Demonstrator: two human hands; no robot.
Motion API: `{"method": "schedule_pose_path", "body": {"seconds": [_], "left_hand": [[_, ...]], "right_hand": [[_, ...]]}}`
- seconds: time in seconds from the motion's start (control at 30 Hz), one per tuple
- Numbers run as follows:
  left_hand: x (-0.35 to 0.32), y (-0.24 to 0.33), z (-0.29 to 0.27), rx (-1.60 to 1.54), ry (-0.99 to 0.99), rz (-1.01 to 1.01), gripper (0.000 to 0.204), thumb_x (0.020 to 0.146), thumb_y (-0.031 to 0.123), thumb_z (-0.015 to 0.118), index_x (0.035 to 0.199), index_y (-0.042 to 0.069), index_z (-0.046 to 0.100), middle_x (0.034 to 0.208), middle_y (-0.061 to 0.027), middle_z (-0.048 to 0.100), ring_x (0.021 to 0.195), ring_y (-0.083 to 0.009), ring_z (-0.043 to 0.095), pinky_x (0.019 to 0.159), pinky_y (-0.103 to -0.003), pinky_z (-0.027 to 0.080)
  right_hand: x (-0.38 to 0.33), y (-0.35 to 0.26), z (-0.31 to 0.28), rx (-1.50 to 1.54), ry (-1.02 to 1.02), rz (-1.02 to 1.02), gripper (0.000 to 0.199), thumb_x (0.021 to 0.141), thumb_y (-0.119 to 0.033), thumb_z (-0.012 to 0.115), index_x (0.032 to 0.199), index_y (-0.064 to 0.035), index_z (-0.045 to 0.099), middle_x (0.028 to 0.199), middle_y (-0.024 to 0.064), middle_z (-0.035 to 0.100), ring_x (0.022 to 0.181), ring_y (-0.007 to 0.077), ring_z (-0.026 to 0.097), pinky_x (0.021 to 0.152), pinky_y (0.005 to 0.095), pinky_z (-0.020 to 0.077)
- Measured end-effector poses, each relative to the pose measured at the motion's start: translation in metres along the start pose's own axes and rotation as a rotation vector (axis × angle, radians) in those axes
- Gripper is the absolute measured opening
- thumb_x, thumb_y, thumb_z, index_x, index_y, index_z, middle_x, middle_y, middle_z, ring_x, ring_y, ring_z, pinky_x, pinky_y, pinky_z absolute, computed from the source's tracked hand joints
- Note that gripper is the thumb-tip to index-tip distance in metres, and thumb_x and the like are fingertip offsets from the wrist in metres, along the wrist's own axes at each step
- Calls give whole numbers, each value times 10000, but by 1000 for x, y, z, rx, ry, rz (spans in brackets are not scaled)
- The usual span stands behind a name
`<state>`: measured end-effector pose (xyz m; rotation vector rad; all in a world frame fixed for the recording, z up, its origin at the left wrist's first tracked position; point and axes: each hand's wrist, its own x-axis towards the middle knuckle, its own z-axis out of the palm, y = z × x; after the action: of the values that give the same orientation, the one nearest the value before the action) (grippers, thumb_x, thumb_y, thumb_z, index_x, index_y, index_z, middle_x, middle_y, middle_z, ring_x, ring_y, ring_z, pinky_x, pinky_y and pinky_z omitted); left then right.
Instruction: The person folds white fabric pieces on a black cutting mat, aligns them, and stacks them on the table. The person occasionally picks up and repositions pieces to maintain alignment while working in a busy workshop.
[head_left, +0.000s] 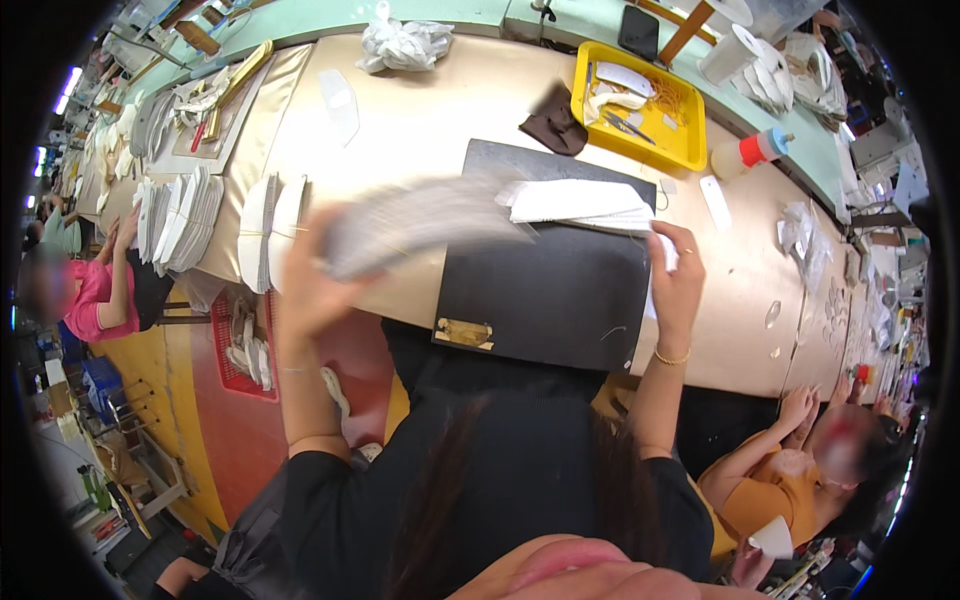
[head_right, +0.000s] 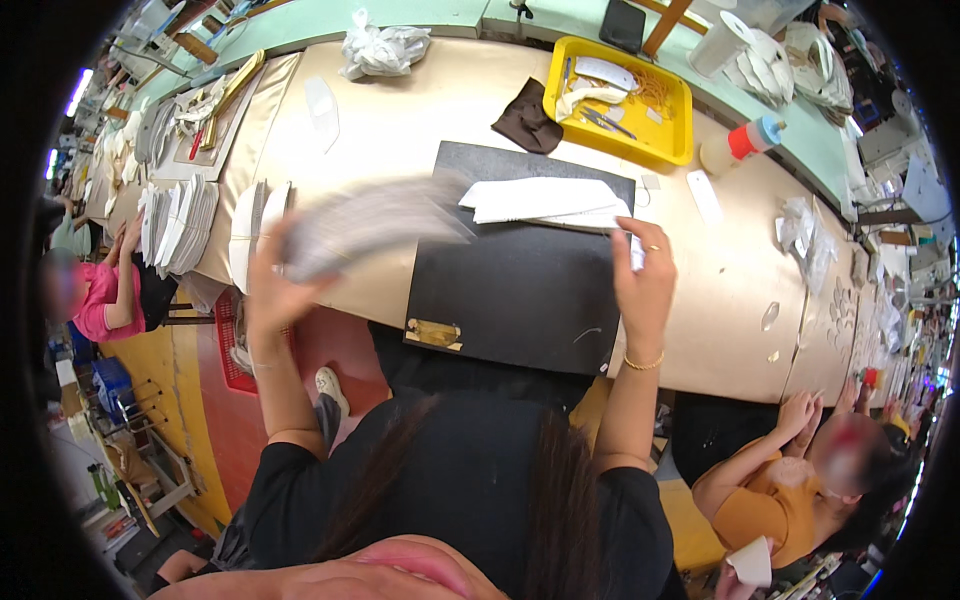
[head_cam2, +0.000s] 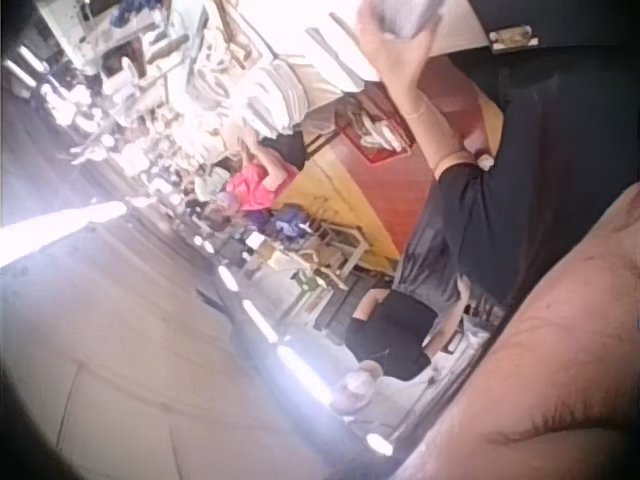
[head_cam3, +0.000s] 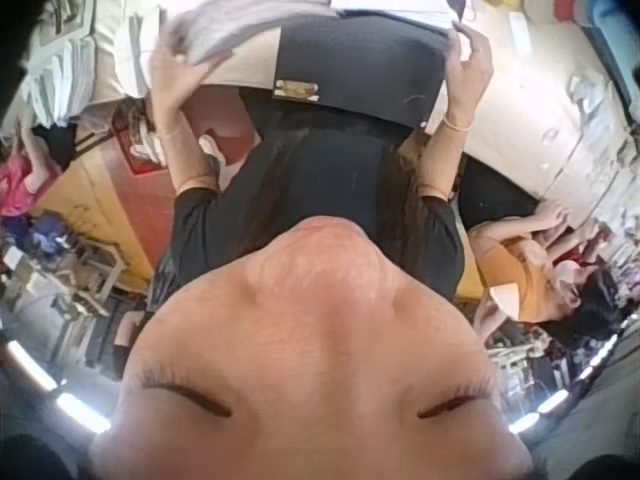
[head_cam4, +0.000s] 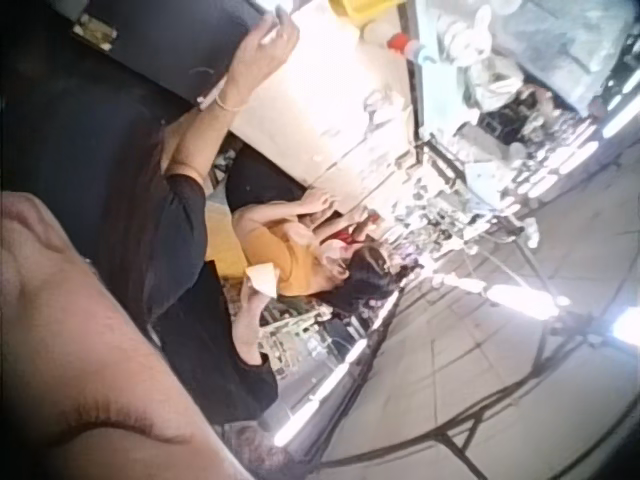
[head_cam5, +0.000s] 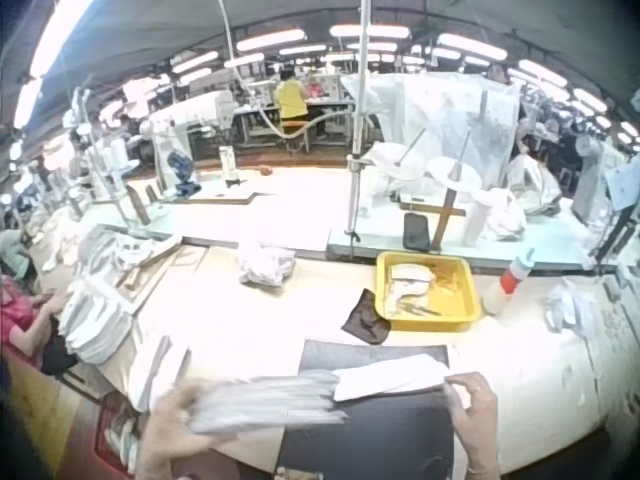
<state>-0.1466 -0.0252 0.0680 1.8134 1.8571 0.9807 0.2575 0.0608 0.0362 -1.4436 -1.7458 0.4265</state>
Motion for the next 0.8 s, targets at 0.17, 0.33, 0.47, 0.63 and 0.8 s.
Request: {"method": "schedule_pose_path", "body": {"seconds": [0.17, 0.33, 0.47, 0.63, 0.8], "left_hand": [[-8, 54, 130, 67, -538, 212, 745, 629, 300, 862, 1247, 57, 525, 1057, -147, 600, 1032, -325, 574, 888, -393, 422], [-22, 60, 154, 168, -426, 307, 861, 635, 401, 851, 1323, 54, 467, 1193, -143, 534, 1164, -323, 484, 978, -429, 360], [-19, 65, 156, 201, -377, 361, 875, 629, 445, 844, 1325, 60, 480, 1248, -147, 520, 1199, -330, 479, 982, -446, 364], [-15, 75, 172, 156, -422, 325, 723, 650, 321, 843, 1248, 65, 528, 1222, -129, 582, 1174, -303, 545, 955, -413, 421], [-17, 77, 180, 187, -328, 364, 679, 626, 314, 854, 1193, 78, 563, 979, -79, 662, 887, -251, 652, 751, -368, 487]], "right_hand": [[-3, 5, -17, -18, 61, 47, 127, 915, -96, 631, 992, 0, 661, 958, 124, 661, 908, 258, 631, 844, 330, 483], [-28, 0, -1, 50, -94, 30, 110, 881, -66, 650, 972, -5, 663, 964, 128, 658, 932, 278, 618, 838, 355, 479], [-50, -16, 14, 34, -196, -18, 145, 798, -100, 734, 891, -18, 659, 948, 109, 606, 900, 276, 579, 798, 364, 467], [-69, -39, 28, -172, -220, -38, 256, 692, -173, 827, 813, -39, 646, 933, 87, 554, 858, 275, 546, 759, 385, 441], [-78, -45, 38, -92, -217, 86, 187, 755, -159, 755, 849, -42, 644, 975, 72, 545, 928, 271, 530, 818, 401, 400]]}}
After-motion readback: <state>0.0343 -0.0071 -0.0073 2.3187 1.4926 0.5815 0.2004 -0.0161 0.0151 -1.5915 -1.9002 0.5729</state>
